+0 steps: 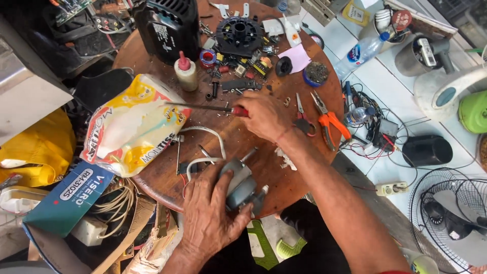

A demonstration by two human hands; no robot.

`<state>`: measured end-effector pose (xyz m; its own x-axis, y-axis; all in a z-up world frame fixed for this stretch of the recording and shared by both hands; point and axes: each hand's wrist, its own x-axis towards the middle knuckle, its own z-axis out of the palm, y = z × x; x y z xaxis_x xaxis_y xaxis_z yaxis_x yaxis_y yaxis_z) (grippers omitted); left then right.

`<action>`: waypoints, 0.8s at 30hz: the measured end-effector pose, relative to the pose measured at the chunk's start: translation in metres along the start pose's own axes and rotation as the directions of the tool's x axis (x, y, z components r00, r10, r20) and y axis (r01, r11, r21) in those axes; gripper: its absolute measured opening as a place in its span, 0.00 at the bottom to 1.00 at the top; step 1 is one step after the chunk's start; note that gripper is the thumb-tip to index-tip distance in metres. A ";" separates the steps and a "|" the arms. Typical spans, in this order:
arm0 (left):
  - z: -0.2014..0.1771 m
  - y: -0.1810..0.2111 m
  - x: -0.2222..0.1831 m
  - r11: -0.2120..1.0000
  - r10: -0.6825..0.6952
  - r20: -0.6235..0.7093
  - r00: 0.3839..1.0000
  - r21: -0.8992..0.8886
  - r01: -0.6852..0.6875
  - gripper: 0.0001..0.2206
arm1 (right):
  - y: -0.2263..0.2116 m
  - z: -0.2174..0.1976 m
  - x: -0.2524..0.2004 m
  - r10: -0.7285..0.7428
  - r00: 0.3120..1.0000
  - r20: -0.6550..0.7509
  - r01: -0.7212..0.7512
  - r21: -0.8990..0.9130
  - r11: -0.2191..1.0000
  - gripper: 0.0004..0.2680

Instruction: Repairing or assembling a small electric motor using a screwdriver and pliers on a workbench.

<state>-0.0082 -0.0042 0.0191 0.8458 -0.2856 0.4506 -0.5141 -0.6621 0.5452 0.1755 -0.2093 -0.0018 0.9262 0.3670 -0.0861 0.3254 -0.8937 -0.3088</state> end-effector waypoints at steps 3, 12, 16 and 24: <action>-0.003 -0.005 -0.007 0.999 -0.014 -0.015 1.000 -0.047 0.013 0.29 | 0.008 0.018 0.026 -0.160 0.982 -0.103 0.160 -0.014 0.987 0.12; -0.019 -0.015 -0.016 0.997 -0.004 -0.085 0.996 -0.083 -0.003 0.26 | 0.032 0.038 0.029 -0.220 0.969 -0.113 0.214 -0.062 0.975 0.04; -0.023 -0.014 -0.013 0.993 -0.022 -0.109 0.994 -0.121 0.009 0.25 | 0.040 0.026 0.009 -0.163 0.974 -0.158 0.183 0.121 0.976 0.06; -0.011 -0.016 0.022 0.995 0.045 -0.218 0.975 -0.073 -0.062 0.16 | -0.003 -0.037 -0.087 0.287 0.951 -0.118 -0.169 0.578 0.798 0.05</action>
<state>0.0172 0.0080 0.0283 0.7702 -0.1572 0.6182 -0.5749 -0.5910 0.5659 0.1012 -0.2478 0.0417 0.9963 0.0625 -0.0591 -0.0069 -0.6267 -0.7792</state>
